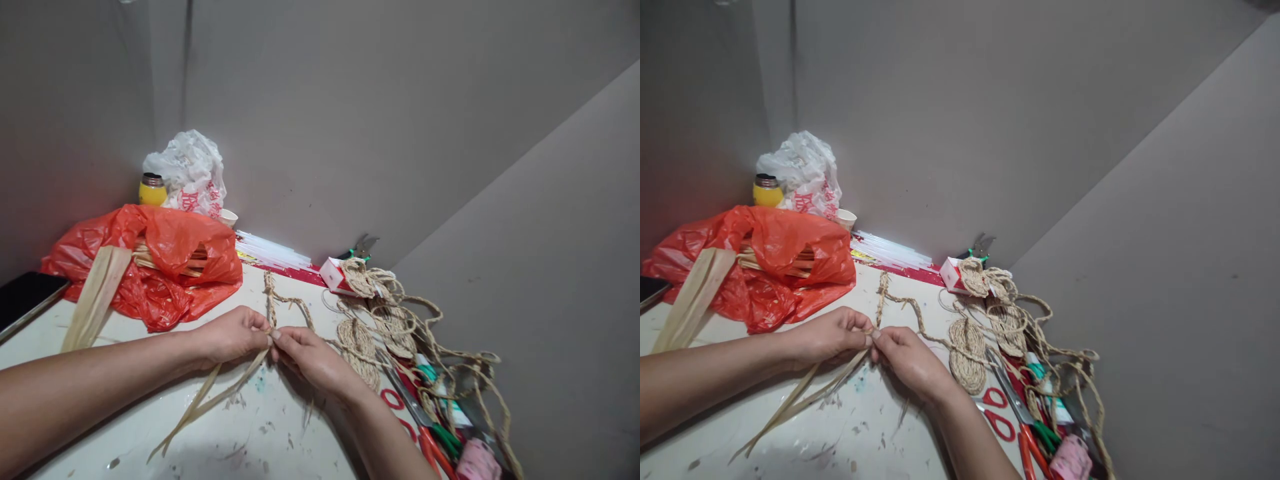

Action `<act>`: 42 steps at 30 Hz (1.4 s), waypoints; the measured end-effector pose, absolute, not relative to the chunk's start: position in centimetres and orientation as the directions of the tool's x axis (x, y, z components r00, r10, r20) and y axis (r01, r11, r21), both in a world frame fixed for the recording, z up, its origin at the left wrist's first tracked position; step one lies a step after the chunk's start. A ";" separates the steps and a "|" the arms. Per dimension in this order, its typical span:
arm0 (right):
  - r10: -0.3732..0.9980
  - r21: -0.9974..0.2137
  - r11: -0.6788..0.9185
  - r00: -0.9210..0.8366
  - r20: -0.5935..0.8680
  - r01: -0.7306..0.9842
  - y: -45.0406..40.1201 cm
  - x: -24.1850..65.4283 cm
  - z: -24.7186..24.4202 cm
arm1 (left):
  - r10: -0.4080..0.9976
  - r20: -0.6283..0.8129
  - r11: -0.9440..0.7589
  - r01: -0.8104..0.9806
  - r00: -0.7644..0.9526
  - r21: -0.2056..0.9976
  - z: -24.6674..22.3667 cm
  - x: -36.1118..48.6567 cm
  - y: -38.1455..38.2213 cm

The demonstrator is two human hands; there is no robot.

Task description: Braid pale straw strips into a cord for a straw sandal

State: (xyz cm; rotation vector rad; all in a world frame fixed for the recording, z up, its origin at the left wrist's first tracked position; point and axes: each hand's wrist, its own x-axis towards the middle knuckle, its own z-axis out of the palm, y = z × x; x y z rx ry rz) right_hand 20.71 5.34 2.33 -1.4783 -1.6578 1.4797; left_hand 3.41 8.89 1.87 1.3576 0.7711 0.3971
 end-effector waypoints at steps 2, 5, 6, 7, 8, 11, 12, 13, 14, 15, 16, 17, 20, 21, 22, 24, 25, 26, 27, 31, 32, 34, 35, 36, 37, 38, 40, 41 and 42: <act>0.886 -0.882 -0.182 -0.318 -0.339 0.434 5.4 20.8 2.4 | 0.704 -0.225 0.078 0.241 0.674 0.967 1.5 3.5 8.8; 0.884 -0.883 -0.227 -0.293 -0.363 0.410 5.5 20.5 2.3 | 0.769 -0.168 -0.113 0.391 0.616 0.914 1.7 3.3 8.8; 0.891 -0.885 -0.242 -0.270 -0.365 0.398 5.5 20.3 2.2 | 0.776 -0.160 -0.160 0.436 0.610 0.886 2.0 3.2 8.7; 0.898 -0.886 -0.257 -0.242 -0.366 0.386 5.4 20.1 2.1 | 0.777 -0.161 -0.196 0.478 0.608 0.856 2.4 3.1 8.7; 0.905 -0.885 -0.271 -0.212 -0.368 0.378 5.4 19.9 2.0 | 0.773 -0.169 -0.231 0.520 0.611 0.822 2.9 2.9 8.6; 0.913 -0.881 -0.307 -0.148 -0.379 0.360 5.2 19.3 1.9 | 0.754 -0.187 -0.348 0.624 0.630 0.700 4.4 2.6 8.1; 0.912 -0.882 -0.318 -0.142 -0.385 0.347 5.1 19.3 1.9 | 0.752 -0.189 -0.379 0.650 0.631 0.659 4.7 2.6 7.9; 0.910 -0.886 -0.328 -0.142 -0.389 0.328 5.1 19.2 1.9 | 0.753 -0.192 -0.402 0.672 0.629 0.622 5.0 2.6 7.6; 0.907 -0.892 -0.338 -0.147 -0.393 0.302 5.0 19.2 1.9 | 0.756 -0.196 -0.418 0.691 0.625 0.590 5.2 2.6 7.2; 0.904 -0.898 -0.349 -0.157 -0.398 0.267 5.0 19.1 2.0 | 0.762 -0.200 -0.427 0.711 0.615 0.559 5.4 2.7 6.9; 0.899 -0.904 -0.364 -0.170 -0.404 0.224 4.9 19.1 2.1 | 0.767 -0.206 -0.436 0.729 0.608 0.528 5.5 2.8 6.5; 0.893 -0.908 -0.378 -0.187 -0.409 0.179 4.9 19.0 2.2 | 0.770 -0.211 -0.448 0.745 0.602 0.494 5.6 2.9 6.1; 0.872 -0.903 -0.428 -0.244 -0.424 0.041 4.7 18.8 2.4 | 0.759 -0.208 -0.511 0.763 0.616 0.395 5.6 3.2 5.3; 0.865 -0.896 -0.445 -0.261 -0.428 -0.004 4.6 18.7 2.5 | 0.753 -0.198 -0.533 0.758 0.627 0.375 5.5 3.3 5.2; 0.858 -0.886 -0.461 -0.278 -0.433 -0.043 4.6 18.7 2.5 | 0.751 -0.185 -0.548 0.755 0.634 0.360 5.3 3.4 5.1; 0.848 -0.871 -0.483 -0.296 -0.439 -0.093 4.5 18.5 2.5 | 0.766 -0.150 -0.548 0.757 0.625 0.355 4.5 3.6 5.1; 0.848 -0.870 -0.483 -0.297 -0.438 -0.096 4.5 18.5 2.5 | 0.782 -0.135 -0.530 0.763 0.609 0.370 4.0 3.6 5.0; 0.850 -0.874 -0.478 -0.296 -0.435 -0.087 4.5 18.6 2.5 | 0.792 -0.126 -0.507 0.759 0.597 0.408 3.5 3.8 4.8; 0.851 -0.879 -0.472 -0.298 -0.433 -0.071 4.5 18.7 2.5 | 0.793 -0.123 -0.479 0.736 0.596 0.479 3.0 3.9 4.5; 0.827 -0.869 -0.494 -0.328 -0.456 -0.037 4.8 19.4 2.5 | 0.729 -0.137 -0.335 0.524 0.671 0.783 2.0 4.1 2.1; 0.820 -0.863 -0.504 -0.336 -0.463 -0.041 4.9 19.6 2.5 | 0.722 -0.132 -0.312 0.489 0.680 0.814 2.2 4.0 1.6; 0.811 -0.856 -0.513 -0.359 -0.462 -0.059 5.0 19.9 2.7 | 0.733 -0.110 -0.276 0.440 0.672 0.854 3.1 3.8 1.4; 0.811 -0.856 -0.511 -0.371 -0.452 -0.074 5.1 20.0 2.8 | 0.742 -0.092 -0.262 0.413 0.664 0.872 3.8 3.7 1.9; 0.811 -0.856 -0.509 -0.383 -0.442 -0.089 5.1 20.2 2.9 | 0.766 -0.067 -0.239 0.380 0.639 0.894 4.4 3.6 2.6; 0.811 -0.856 -0.506 -0.394 -0.432 -0.103 5.2 20.3 2.9 | 0.790 -0.045 -0.224 0.355 0.612 0.908 4.9 3.5 3.6; 0.809 -0.855 -0.507 -0.404 -0.427 -0.112 5.2 20.4 3.0 | 0.821 -0.026 -0.199 0.328 0.571 0.924 5.2 3.4 4.8; 0.800 -0.851 -0.513 -0.421 -0.427 -0.112 5.2 20.6 3.1 | 0.933 -0.053 0.005 0.136 0.356 0.991 5.1 3.5 6.9; 0.796 -0.850 -0.515 -0.427 -0.428 -0.108 5.3 20.6 3.0 | 0.930 -0.146 0.134 0.059 0.337 0.989 4.8 3.5 7.7; 0.794 -0.852 -0.514 -0.432 -0.428 -0.102 5.3 20.7 3.0 | 0.888 -0.259 0.281 -0.004 0.381 0.960 4.3 3.6 8.3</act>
